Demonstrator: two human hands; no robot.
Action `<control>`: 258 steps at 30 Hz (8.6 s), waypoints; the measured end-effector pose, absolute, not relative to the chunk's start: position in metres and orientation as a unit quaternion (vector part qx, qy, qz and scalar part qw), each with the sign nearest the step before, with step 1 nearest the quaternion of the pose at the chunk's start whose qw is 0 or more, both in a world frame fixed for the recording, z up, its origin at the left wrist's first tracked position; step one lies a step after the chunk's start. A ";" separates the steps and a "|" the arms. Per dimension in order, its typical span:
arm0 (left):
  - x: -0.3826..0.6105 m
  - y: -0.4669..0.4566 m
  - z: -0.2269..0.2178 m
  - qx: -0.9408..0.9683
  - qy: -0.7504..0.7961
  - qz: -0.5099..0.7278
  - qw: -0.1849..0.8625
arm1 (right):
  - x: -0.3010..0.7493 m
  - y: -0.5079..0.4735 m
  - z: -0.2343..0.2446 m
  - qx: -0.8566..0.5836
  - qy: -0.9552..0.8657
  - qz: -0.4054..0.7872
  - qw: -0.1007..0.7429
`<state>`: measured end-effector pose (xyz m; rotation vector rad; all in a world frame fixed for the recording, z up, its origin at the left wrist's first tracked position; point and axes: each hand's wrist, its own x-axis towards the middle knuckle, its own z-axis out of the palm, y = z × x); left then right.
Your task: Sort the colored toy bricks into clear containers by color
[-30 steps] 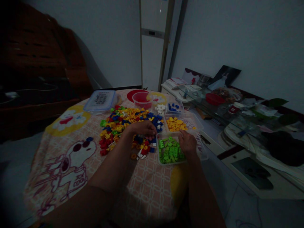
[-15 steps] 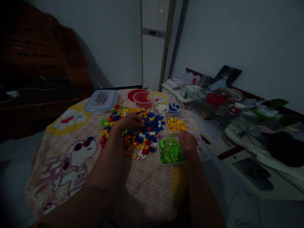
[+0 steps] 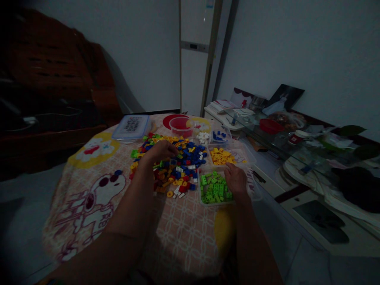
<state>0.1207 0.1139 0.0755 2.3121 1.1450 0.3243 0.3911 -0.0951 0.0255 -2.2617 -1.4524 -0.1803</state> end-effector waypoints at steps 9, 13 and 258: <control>0.091 0.099 0.068 0.851 0.470 0.131 0.195 | 0.386 -0.094 0.030 -0.813 -0.536 -0.058 0.218; 0.086 0.084 0.065 0.879 0.450 0.076 0.141 | 0.387 -0.096 0.028 -0.814 -0.536 -0.062 0.215; 0.125 0.086 0.040 0.805 0.558 0.101 0.173 | 0.390 -0.096 0.023 -0.796 -0.542 -0.044 0.267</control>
